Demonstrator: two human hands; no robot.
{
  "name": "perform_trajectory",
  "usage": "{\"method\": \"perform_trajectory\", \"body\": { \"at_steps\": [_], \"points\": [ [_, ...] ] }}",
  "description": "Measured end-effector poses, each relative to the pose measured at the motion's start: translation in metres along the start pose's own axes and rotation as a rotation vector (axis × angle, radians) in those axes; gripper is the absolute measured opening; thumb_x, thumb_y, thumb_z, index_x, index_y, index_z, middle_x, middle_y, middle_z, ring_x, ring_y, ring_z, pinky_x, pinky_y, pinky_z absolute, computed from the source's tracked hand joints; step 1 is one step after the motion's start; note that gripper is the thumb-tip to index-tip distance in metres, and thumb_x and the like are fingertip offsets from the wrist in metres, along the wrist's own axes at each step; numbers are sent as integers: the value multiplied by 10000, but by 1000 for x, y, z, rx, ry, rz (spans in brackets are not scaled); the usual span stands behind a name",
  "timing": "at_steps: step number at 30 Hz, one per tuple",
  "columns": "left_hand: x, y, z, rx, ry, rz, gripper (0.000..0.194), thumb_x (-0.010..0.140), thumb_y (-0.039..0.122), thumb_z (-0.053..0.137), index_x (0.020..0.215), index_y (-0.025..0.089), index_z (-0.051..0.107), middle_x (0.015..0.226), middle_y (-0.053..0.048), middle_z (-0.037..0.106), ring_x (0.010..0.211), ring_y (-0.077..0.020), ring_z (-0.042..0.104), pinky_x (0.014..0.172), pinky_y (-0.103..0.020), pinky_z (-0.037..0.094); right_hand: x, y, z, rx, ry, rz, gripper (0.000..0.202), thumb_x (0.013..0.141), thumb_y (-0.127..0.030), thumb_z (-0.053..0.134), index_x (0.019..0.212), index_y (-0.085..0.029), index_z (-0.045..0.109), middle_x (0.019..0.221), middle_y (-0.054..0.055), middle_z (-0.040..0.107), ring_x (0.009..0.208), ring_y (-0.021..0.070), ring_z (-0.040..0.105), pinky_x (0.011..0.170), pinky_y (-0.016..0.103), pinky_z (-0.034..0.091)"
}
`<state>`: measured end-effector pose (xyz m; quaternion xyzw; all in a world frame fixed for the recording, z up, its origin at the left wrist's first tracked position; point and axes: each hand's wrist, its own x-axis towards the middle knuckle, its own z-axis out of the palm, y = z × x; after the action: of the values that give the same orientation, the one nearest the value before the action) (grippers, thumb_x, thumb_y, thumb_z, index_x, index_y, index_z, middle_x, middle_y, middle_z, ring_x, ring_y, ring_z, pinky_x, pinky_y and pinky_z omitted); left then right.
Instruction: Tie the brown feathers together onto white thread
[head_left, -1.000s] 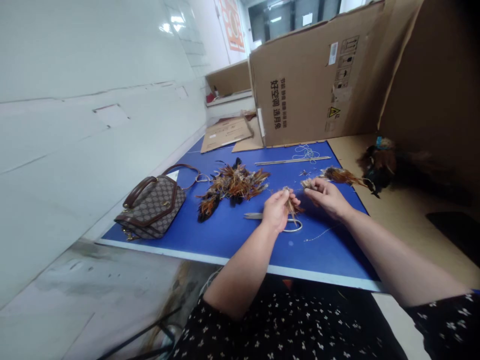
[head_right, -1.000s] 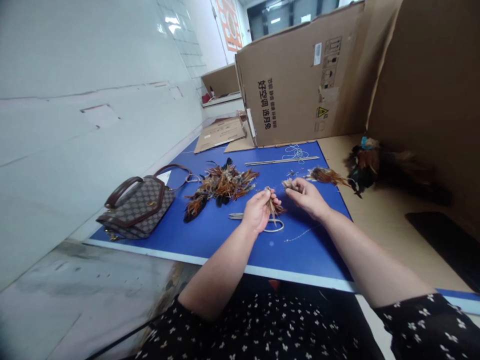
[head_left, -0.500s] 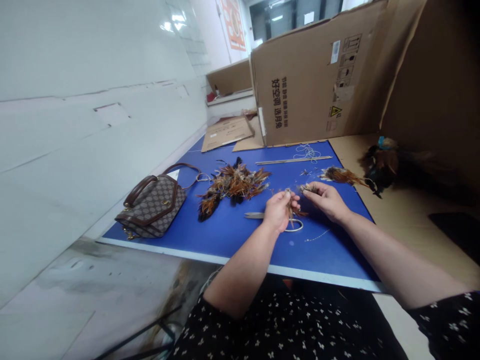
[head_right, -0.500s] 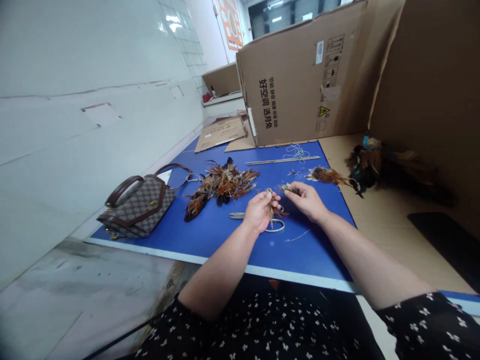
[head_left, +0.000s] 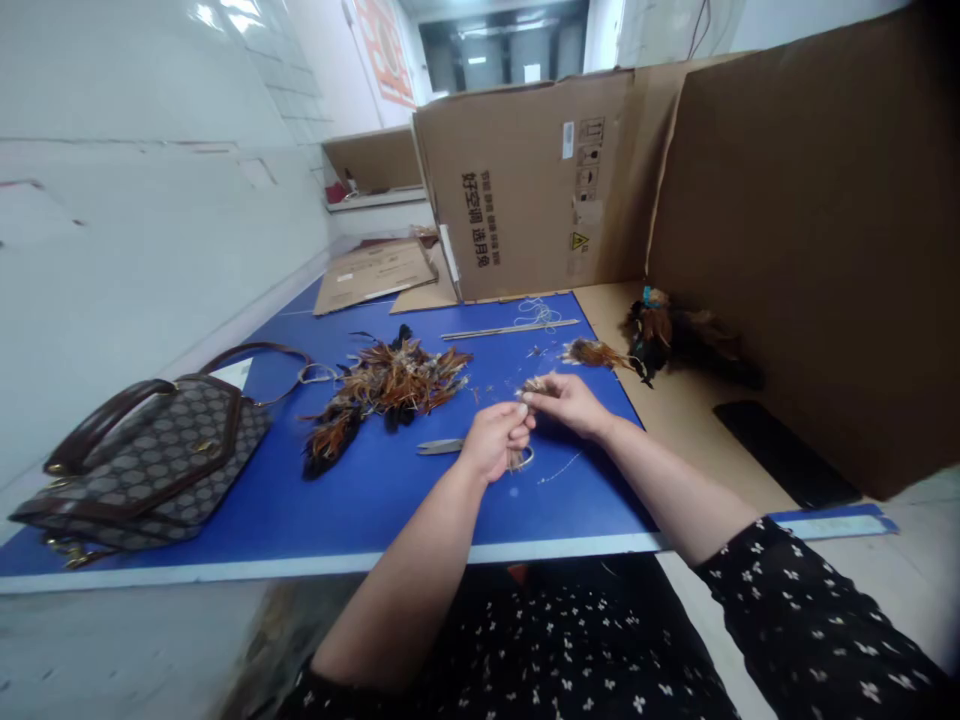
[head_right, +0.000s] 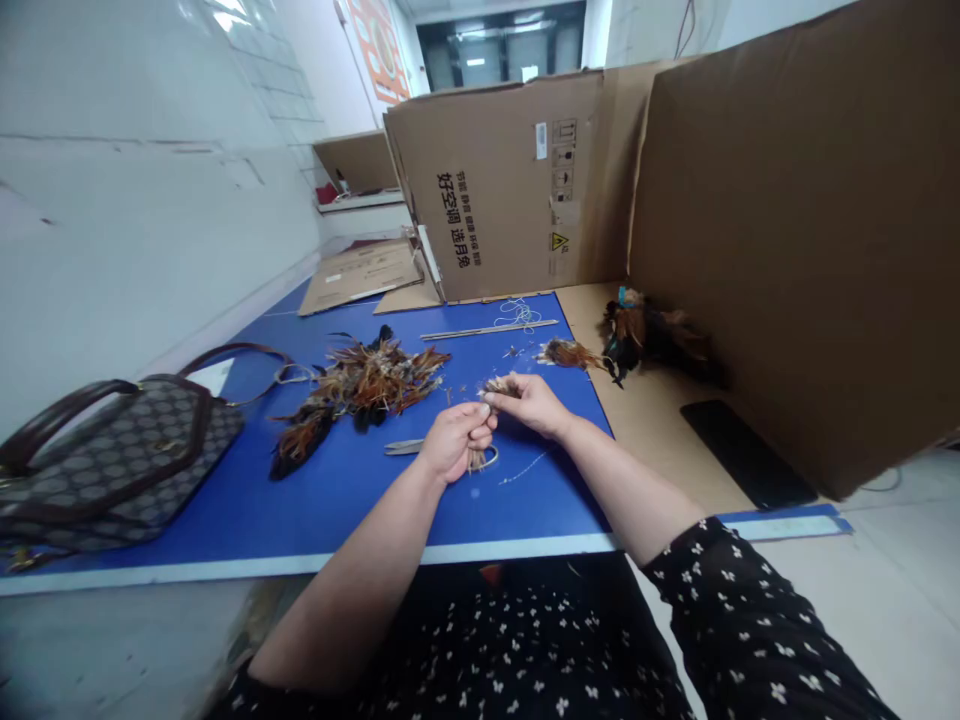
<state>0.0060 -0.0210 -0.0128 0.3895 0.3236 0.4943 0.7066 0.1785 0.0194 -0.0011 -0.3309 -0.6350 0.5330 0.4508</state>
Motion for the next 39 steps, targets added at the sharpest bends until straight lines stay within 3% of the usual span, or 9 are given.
{"method": "perform_trajectory", "body": {
  "at_steps": [9, 15, 20, 26, 29, 31, 33, 35, 39],
  "points": [
    [2, -3, -2, 58, 25, 20, 457, 740, 482, 881, 836, 95, 658, 677, 2, 526, 502, -10, 280, 482, -185, 170, 1, 9, 1, -97, 86, -48, 376, 805, -537, 809, 871, -168, 772, 783, 38, 763, 747, 201, 697, 819, 362, 570],
    [5, -1, 0, -56, 47, 36, 437, 729, 424, 890, 876, 109, 624, 697, 17, 512, 507, -16, 323, 476, -175, 183, -1, 9, -1, -83, 69, -98, 355, 844, -495, 790, 1037, -200, 835, 1162, 79, 805, 1106, 288, 730, 1096, 470, 509],
    [5, -1, 0, -92, 38, 47, 417, 744, 391, 878, 824, 139, 555, 708, 4, 538, 518, -36, 389, 473, -185, 226, -3, 7, 0, -95, 16, -65, 387, 830, -501, 803, 1086, -213, 839, 1185, 80, 800, 1131, 309, 734, 1116, 510, 502],
    [6, -4, -2, -45, 65, 62, 386, 775, 392, 852, 814, 138, 563, 670, 7, 548, 496, -48, 407, 484, -211, 298, -3, 1, 4, -40, -9, -7, 400, 771, -508, 850, 1024, -198, 844, 1095, 85, 816, 1040, 280, 745, 1030, 450, 547],
    [8, -6, -2, -40, 69, 78, 385, 781, 414, 846, 850, 135, 590, 687, -9, 577, 528, -80, 487, 523, -234, 384, -4, 1, 4, 19, -12, 34, 440, 781, -502, 843, 1061, -163, 821, 910, 75, 801, 797, 217, 720, 813, 385, 584],
    [9, -6, -1, -55, 90, 95, 395, 786, 428, 844, 855, 134, 591, 707, -12, 578, 535, -73, 482, 521, -220, 369, -4, 2, 3, 50, 23, 56, 492, 787, -510, 836, 1116, -148, 792, 784, 37, 743, 582, 135, 588, 596, 307, 509],
    [10, -5, -1, -74, 132, 113, 398, 796, 429, 842, 853, 130, 586, 707, 7, 540, 506, -34, 397, 492, -188, 281, -4, 4, 2, 72, 71, 53, 497, 784, -521, 835, 1114, -156, 765, 722, -5, 667, 496, 79, 432, 486, 256, 370],
    [10, -4, -1, -88, 174, 114, 399, 805, 431, 835, 865, 128, 583, 696, 33, 482, 490, -10, 315, 479, -175, 203, -2, 7, 3, 91, 97, 45, 447, 797, -546, 821, 1035, -178, 733, 672, -35, 581, 494, 72, 363, 466, 245, 289],
    [10, -4, 0, -96, 198, 95, 393, 825, 449, 807, 895, 142, 571, 675, 59, 412, 487, -14, 278, 473, -177, 169, 1, 13, 5, 106, 122, 70, 433, 825, -613, 776, 948, -217, 650, 639, -49, 499, 503, 92, 342, 468, 256, 255]
  ]
}}
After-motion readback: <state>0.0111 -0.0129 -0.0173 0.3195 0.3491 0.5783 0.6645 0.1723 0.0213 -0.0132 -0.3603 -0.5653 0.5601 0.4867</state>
